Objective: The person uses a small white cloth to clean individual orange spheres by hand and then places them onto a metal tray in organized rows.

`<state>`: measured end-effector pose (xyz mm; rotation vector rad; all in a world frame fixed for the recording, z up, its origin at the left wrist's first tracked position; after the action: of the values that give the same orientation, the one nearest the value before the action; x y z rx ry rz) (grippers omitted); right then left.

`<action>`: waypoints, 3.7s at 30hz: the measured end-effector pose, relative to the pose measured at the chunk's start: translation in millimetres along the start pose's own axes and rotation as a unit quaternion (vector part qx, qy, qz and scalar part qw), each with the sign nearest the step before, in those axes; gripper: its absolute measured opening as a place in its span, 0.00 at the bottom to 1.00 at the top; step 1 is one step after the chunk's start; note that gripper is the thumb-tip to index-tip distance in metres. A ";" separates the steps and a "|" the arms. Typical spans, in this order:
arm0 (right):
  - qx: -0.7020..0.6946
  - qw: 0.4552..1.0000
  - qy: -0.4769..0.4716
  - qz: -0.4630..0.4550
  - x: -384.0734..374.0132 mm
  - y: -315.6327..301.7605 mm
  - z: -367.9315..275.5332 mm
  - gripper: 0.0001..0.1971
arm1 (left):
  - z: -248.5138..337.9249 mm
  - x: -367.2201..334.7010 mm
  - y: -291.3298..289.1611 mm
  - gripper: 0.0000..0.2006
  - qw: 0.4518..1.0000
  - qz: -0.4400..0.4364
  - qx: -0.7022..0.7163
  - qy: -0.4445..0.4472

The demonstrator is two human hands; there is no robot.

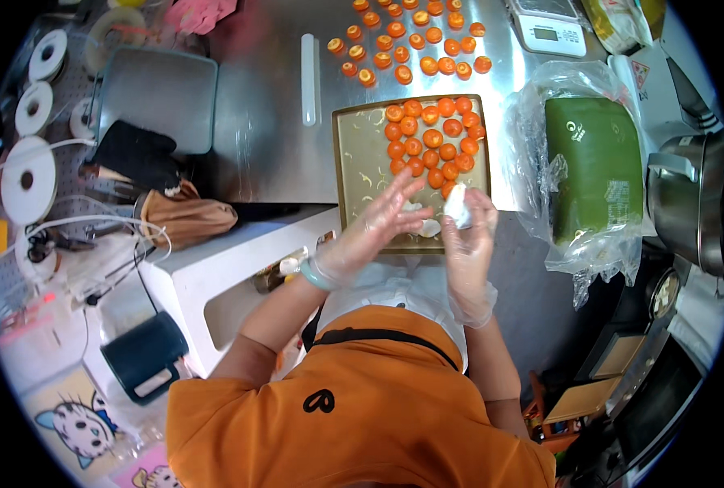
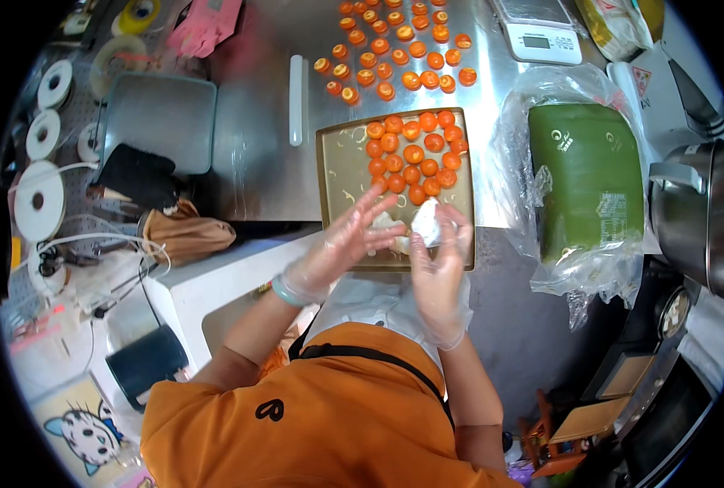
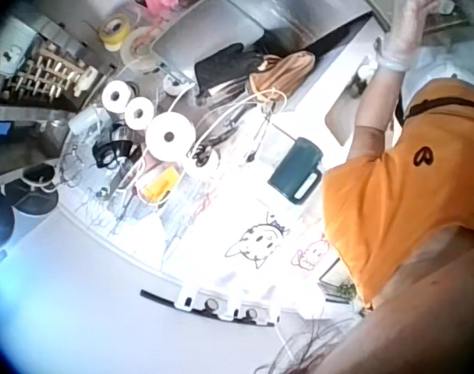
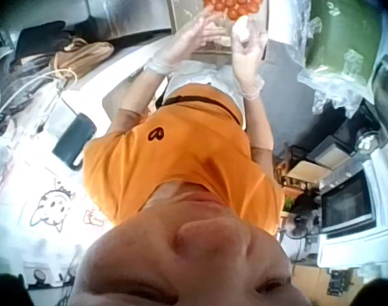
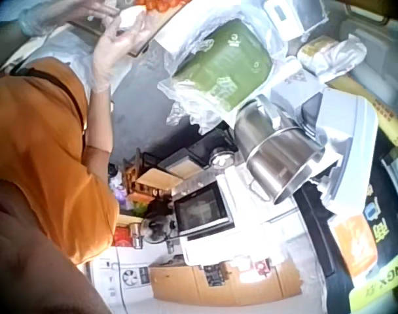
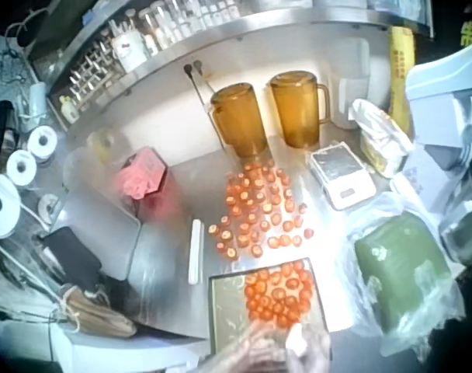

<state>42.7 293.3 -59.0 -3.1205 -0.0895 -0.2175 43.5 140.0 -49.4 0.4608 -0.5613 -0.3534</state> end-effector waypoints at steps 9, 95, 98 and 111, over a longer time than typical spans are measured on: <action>0.299 0.933 -0.141 -0.145 15.5 8.2 1.8 0.10 | -27.2 13.8 34.5 0.35 0.990 0.079 0.086 0.080; 0.273 0.930 -0.095 0.227 -170.1 -603.1 -310.4 0.48 | 0.4 -60.6 163.1 0.16 0.925 0.214 -0.242 0.200; 0.173 0.936 -0.152 0.265 -188.1 -581.0 -335.4 0.62 | 2.0 -63.3 173.0 0.16 0.930 0.197 -0.244 0.191; 0.630 0.742 -0.219 0.066 -250.9 -588.9 -285.5 0.11 | 13.8 -44.6 177.8 0.29 0.964 0.051 0.148 0.216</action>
<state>-278.9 862.5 193.7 -1.7241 -0.0015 0.4235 34.6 304.6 32.0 0.7713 -0.2076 -0.0614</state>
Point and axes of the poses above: each hand's wrist, its own x-axis away from the middle knuckle, its own y-axis out of the palm, z = x × y, the point moved 5 cm from there along -x, towards the middle knuckle, and after that the axes turned 7 degrees about -z, right-handed, at the moved point
